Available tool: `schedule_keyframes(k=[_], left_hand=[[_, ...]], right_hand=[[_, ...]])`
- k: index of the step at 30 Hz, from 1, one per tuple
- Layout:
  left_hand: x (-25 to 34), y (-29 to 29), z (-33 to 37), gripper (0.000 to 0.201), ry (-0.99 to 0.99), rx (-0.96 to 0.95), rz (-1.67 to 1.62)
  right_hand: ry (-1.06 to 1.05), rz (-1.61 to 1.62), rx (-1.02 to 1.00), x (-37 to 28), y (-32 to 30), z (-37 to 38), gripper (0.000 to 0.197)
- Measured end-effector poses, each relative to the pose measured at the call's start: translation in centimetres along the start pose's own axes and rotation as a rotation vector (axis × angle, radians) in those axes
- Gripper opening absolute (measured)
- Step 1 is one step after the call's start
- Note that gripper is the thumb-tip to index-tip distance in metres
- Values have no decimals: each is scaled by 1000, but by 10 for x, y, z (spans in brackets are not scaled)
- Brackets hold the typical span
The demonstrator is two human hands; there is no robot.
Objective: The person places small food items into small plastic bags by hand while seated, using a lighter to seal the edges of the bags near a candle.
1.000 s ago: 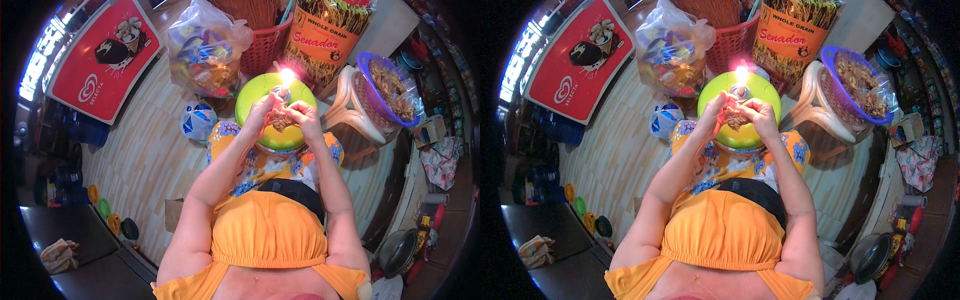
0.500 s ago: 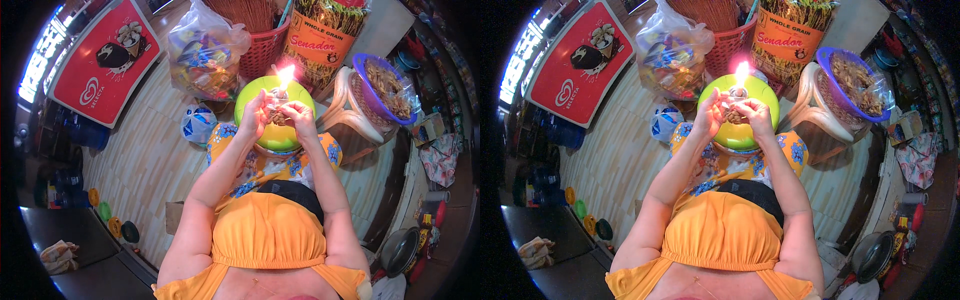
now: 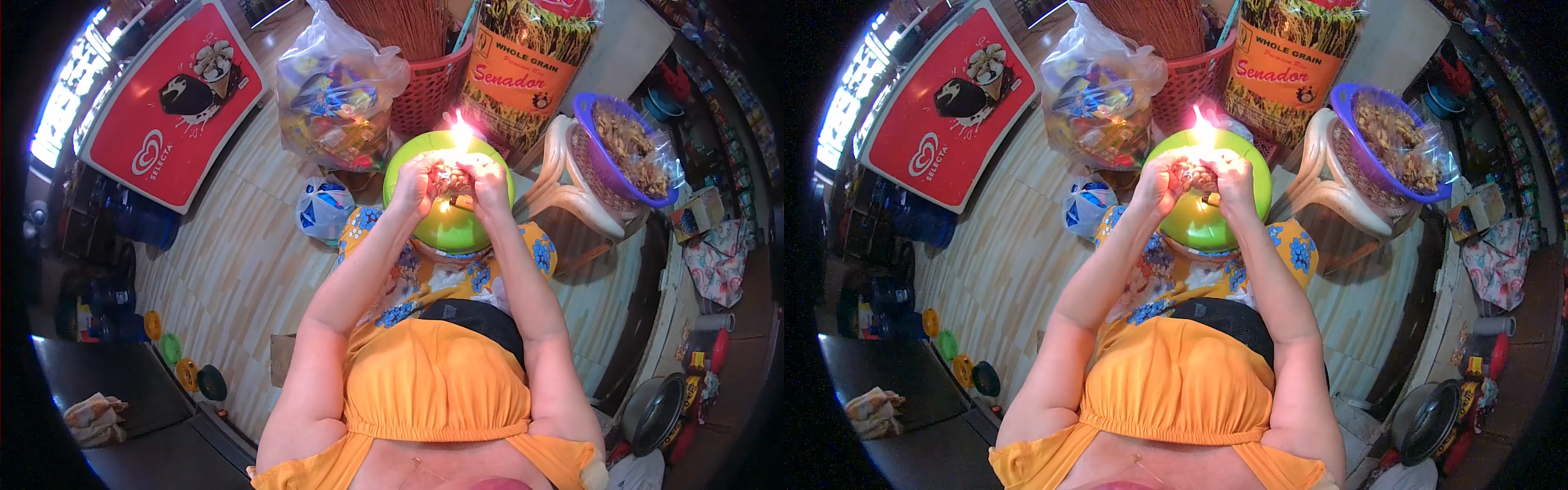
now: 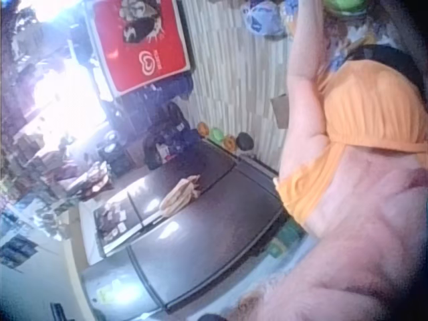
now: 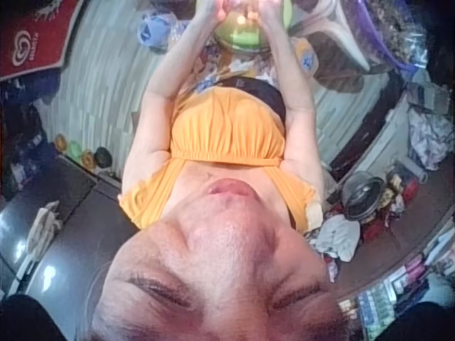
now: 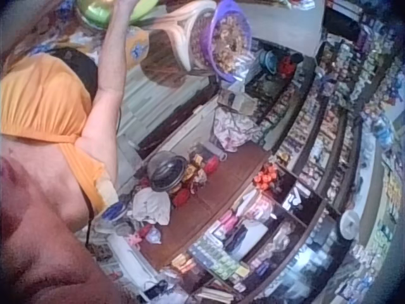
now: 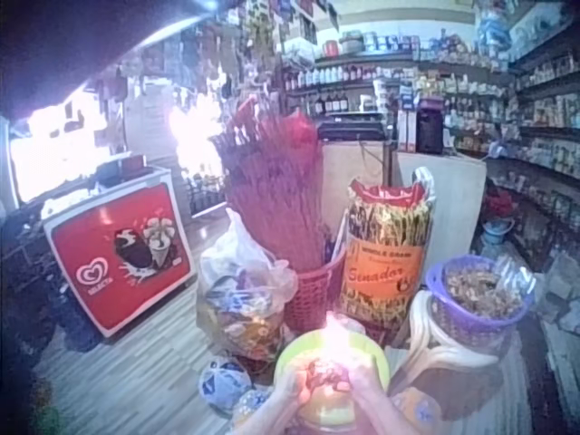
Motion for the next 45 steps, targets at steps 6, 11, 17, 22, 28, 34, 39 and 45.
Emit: schedule_keyframes(k=[6, 11, 17, 22, 28, 34, 39, 45], left_hand=[[-1, 10, -2, 15, 38, 39, 139], [3, 22, -48, 11, -6, 69, 512], [-25, 30, -79, 29, -122, -66, 478], [-19, -24, -80, 21, -177, 24, 448], [1, -47, -88, 14, -96, 138, 390], [-12, -16, -84, 14, -121, 83, 410], [-18, -7, -84, 13, -134, 60, 433], [-11, 0, -95, 13, -96, 86, 483]], right_hand=[[59, -30, 45, 2, -5, -6, 9], [-113, -283, -78, -10, -9, -28, 8], [21, -493, -142, -42, -67, -67, 11], [366, -488, 270, -92, -213, -131, 11], [150, -116, 657, -178, -398, -211, 25], [-611, 306, 1532, -278, -580, -348, 30], [-319, -81, 1237, -260, -521, -250, 32], [-611, -1314, 550, -249, -243, -102, 26]])
Point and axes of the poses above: each hand's wrist, its own z-axis towards the middle knuckle, its own y-axis out of the palm, x = y × z, the point moved 5 cm from there along z, towards the middle knuckle
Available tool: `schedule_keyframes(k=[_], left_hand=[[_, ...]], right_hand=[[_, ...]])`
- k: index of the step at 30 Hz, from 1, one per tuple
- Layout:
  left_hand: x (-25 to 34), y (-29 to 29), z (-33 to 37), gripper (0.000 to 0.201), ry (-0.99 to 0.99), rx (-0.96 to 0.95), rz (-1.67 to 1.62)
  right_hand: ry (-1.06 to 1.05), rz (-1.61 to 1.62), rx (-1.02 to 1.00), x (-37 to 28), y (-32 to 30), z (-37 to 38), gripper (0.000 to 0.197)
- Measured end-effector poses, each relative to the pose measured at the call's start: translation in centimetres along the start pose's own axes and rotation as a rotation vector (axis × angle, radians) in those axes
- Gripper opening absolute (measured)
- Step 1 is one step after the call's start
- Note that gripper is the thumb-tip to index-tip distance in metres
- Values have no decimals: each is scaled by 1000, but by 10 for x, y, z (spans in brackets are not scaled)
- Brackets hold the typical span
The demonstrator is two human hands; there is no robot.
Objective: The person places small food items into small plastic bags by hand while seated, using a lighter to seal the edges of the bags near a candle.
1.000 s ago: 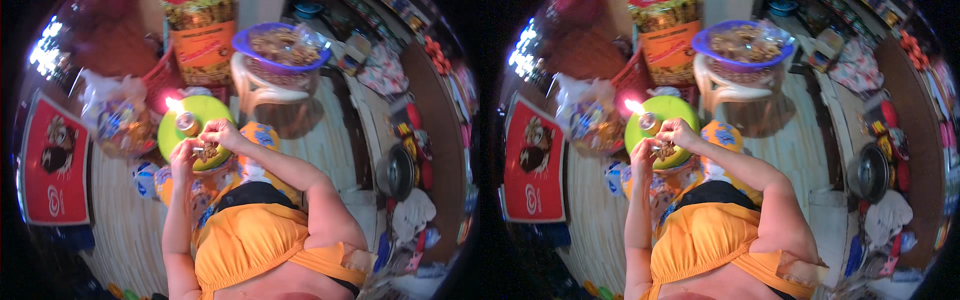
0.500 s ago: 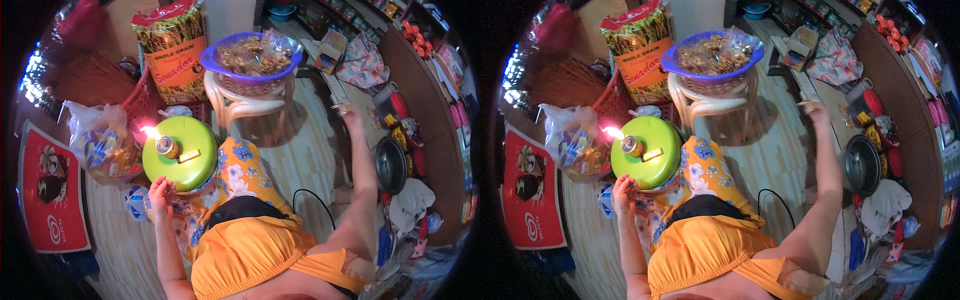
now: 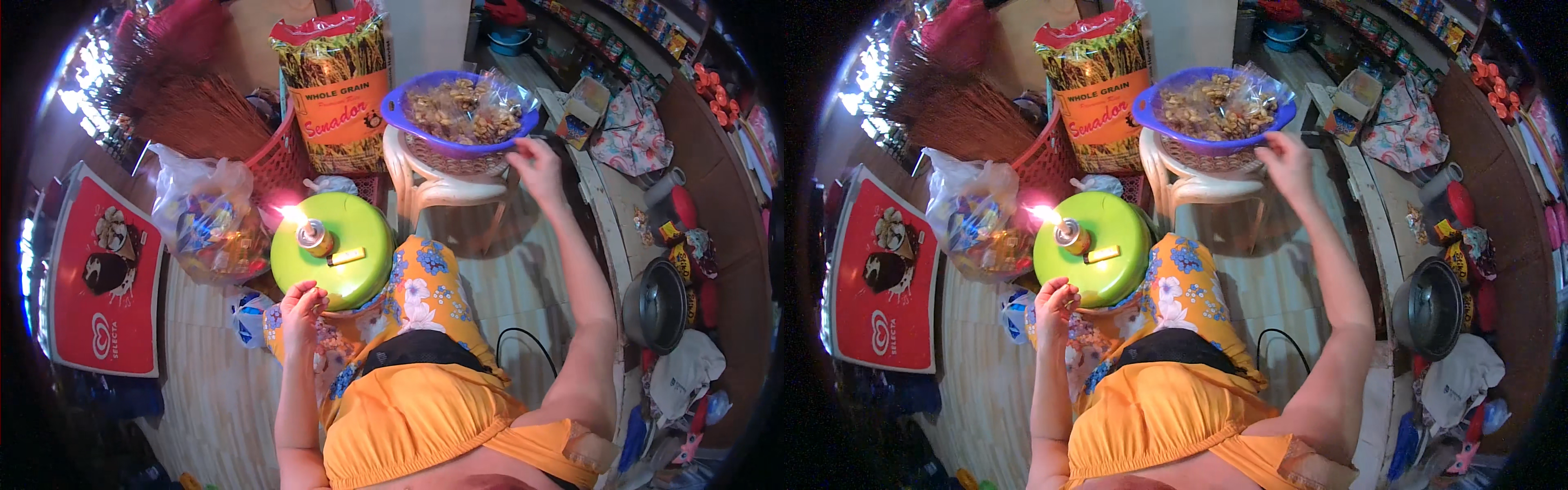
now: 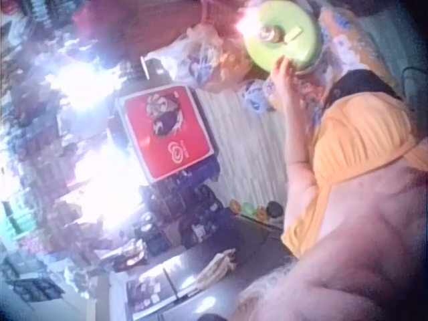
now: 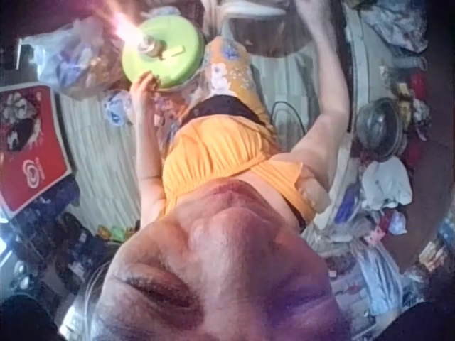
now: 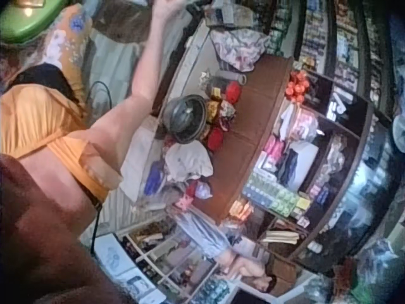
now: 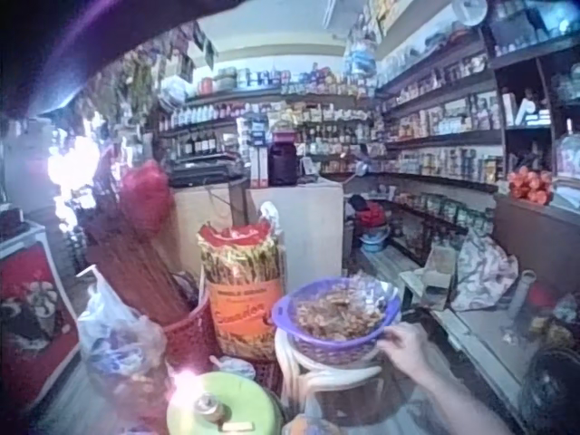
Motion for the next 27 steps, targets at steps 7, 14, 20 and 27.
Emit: schedule_keyframes(k=[7, 14, 20, 27], left_hand=[[-8, 13, -11, 13, 29, -66, 34], [-9, 21, -9, 12, 128, -137, 146], [-4, 62, -10, 19, 154, -289, 355], [58, 142, -20, 70, 457, -367, 536]], right_hand=[[-148, -252, 36, -64, 54, 24, 22], [78, 37, 24, -21, 47, 46, 17], [144, 514, -3, -64, 30, 43, 11], [162, 636, -452, -176, 82, -25, 9]])
Point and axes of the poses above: each hand's wrist, its own z-axis towards the middle knuckle, its own y-axis out of the palm, x = y × z, the point moved 5 cm from there along z, towards the middle knuckle
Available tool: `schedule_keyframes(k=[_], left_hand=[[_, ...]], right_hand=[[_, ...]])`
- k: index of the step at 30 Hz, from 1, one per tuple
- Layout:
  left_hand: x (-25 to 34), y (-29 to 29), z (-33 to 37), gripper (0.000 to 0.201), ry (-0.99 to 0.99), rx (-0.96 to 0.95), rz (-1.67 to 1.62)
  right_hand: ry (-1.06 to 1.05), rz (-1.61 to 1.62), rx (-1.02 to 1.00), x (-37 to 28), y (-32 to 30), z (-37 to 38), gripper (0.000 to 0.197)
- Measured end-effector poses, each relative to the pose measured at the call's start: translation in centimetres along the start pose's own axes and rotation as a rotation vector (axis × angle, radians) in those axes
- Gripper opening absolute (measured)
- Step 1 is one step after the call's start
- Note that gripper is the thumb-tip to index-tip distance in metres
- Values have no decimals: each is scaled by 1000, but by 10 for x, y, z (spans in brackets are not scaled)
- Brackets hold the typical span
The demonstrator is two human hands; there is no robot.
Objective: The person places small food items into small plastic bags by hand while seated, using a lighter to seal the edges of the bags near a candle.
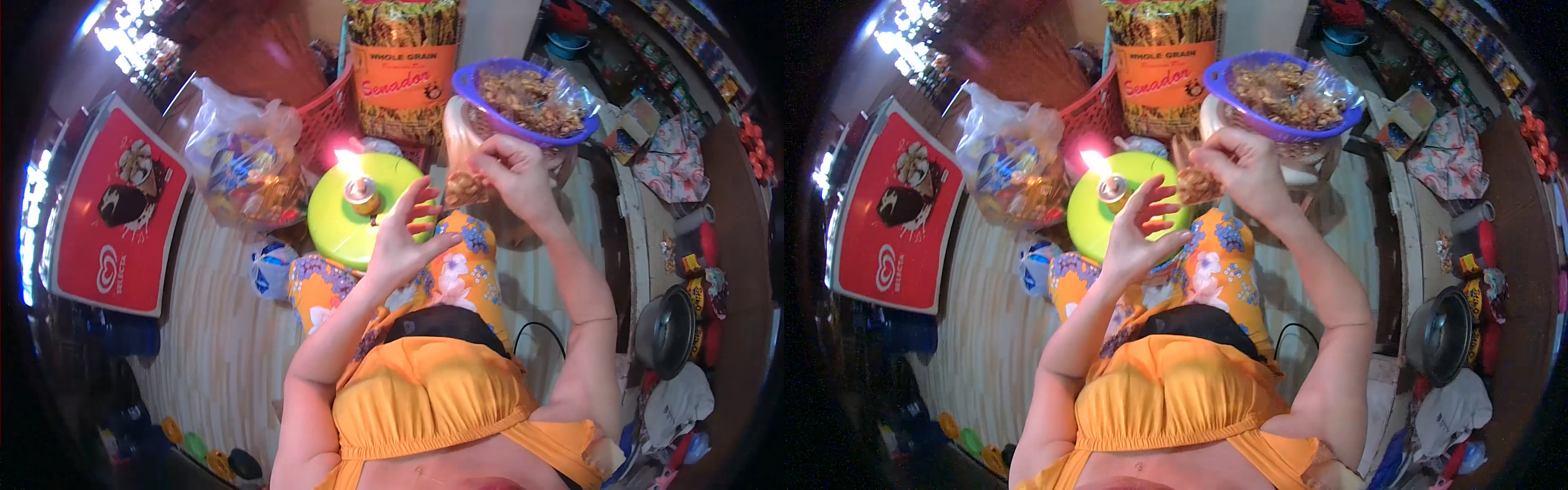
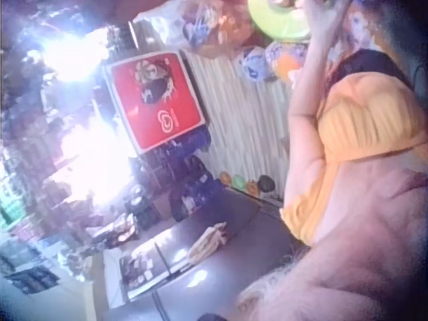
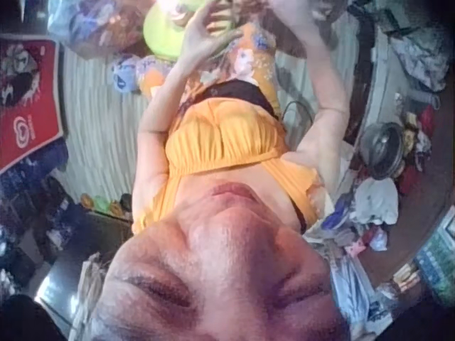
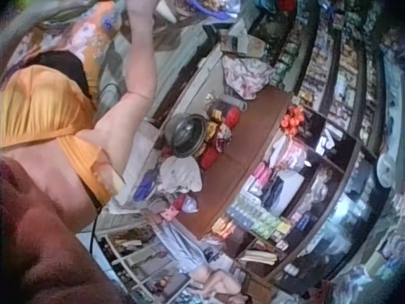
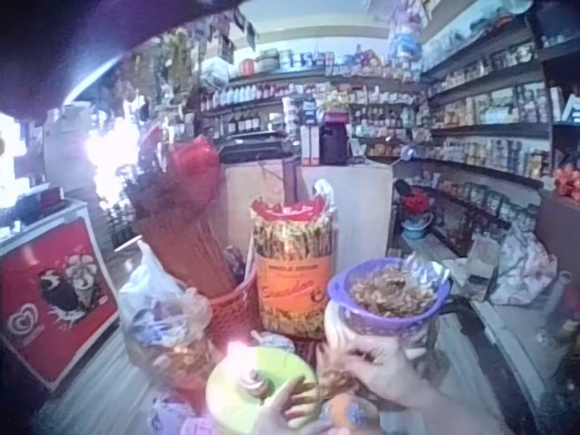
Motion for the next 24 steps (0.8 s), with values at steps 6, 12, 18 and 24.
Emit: schedule_keyframes(k=[6, 12, 18, 24], left_hand=[[-10, -19, -8, 43, -53, 9, -378], [-23, -41, -19, 32, -112, 59, -377], [-44, -54, -26, 34, -247, 28, -444], [-53, -63, -28, 30, -353, 5, -494]], right_hand=[[62, 193, -272, 6, 58, -11, 15], [260, 392, -421, 34, 89, -26, 24], [287, 453, -396, 50, 104, -27, 19], [250, 366, -354, 63, 116, -22, 14]])
Point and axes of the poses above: each hand's wrist, its own z-axis towards the middle knuckle, its own y-axis out of the palm, x = y × z, the point moved 5 cm from there along z, towards the middle knuckle
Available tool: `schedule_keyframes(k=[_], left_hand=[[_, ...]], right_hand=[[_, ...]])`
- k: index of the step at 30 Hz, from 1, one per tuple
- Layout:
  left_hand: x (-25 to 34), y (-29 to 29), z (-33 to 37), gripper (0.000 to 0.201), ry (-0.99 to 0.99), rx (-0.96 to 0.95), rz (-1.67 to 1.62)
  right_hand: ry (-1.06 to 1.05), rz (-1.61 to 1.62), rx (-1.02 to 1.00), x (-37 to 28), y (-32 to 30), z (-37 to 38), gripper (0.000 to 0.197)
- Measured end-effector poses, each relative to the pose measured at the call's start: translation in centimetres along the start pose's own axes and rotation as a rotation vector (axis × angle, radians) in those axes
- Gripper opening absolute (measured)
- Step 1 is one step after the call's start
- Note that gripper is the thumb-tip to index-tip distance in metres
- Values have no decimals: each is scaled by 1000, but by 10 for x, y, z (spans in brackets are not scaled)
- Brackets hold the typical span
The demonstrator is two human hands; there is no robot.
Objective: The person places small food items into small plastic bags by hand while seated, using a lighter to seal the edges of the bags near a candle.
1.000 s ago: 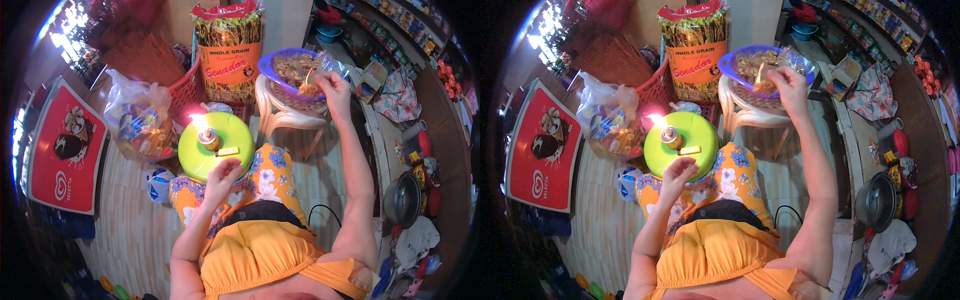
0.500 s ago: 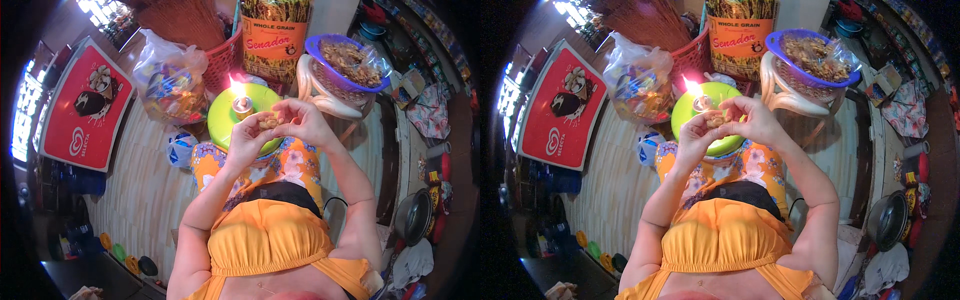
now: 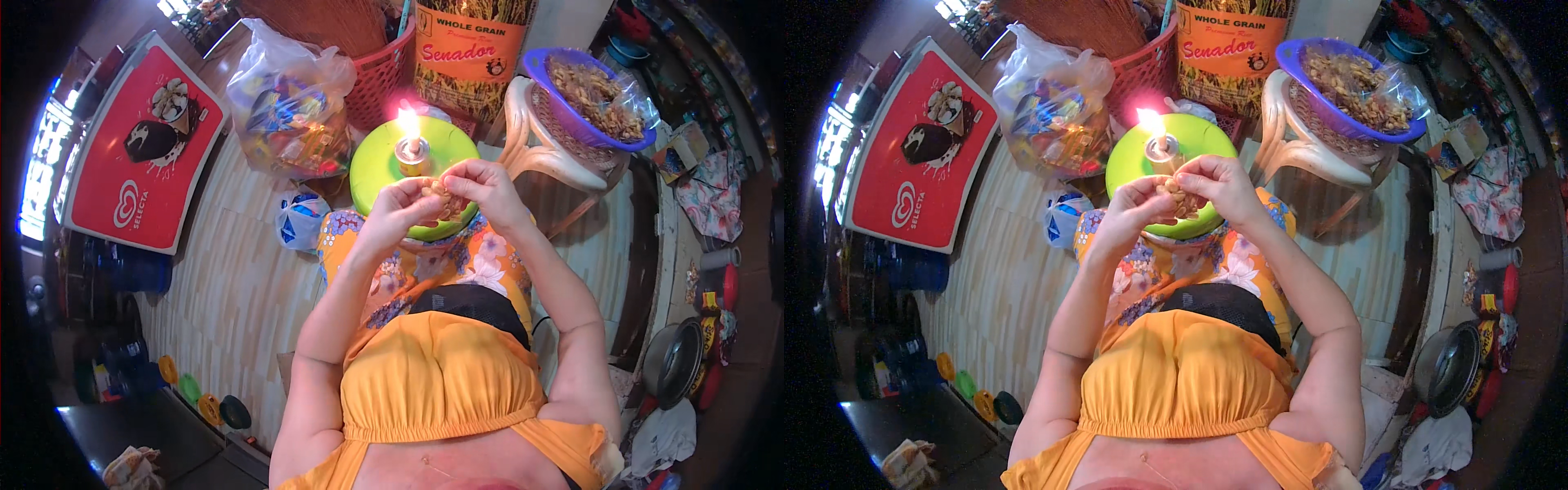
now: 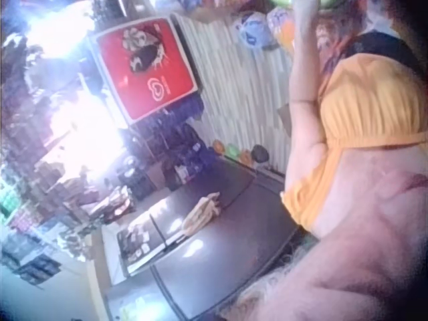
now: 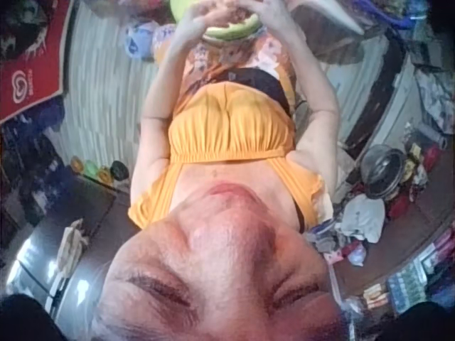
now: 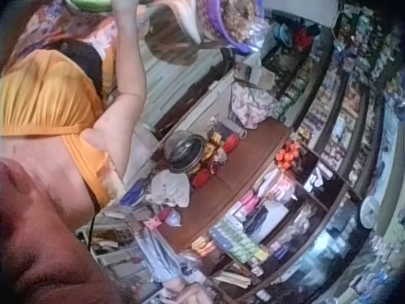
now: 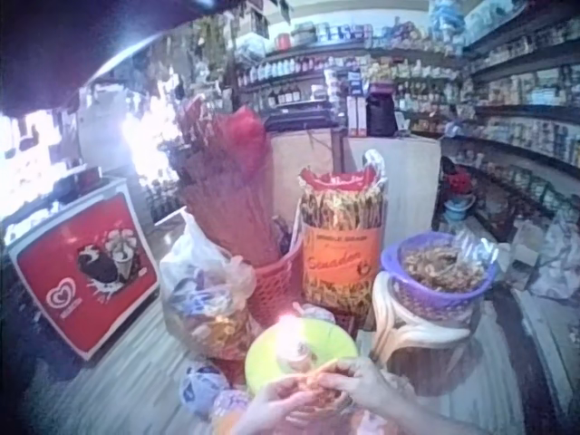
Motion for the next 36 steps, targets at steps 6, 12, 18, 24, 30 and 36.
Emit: schedule_keyframes(k=[6, 12, 18, 24, 30, 36], left_hand=[[2, -12, 1, 25, 74, 98, -49], [-11, -27, 2, 24, 44, 173, -62], [-20, 8, -1, 44, -10, -31, 137], [-42, 11, -5, 40, -47, -59, 184], [-41, 34, -12, 42, -63, -276, 153], [-41, 66, -13, 44, -88, -426, 228]], right_hand=[[22, 105, 5, 5, 9, 4, 12], [36, 72, 85, 13, 6, -1, 8], [-39, -88, 122, 22, -14, -23, 13], [7, -622, 339, -27, -130, -115, 14], [420, -1540, 1065, -121, -310, -320, 14], [775, -1407, 1336, -71, -402, -552, 15]])
Point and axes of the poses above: each hand's wrist, its own z-axis towards the middle knuckle, its own y-axis out of the palm, x = y × z, the point moved 5 cm from there along z, towards the middle knuckle
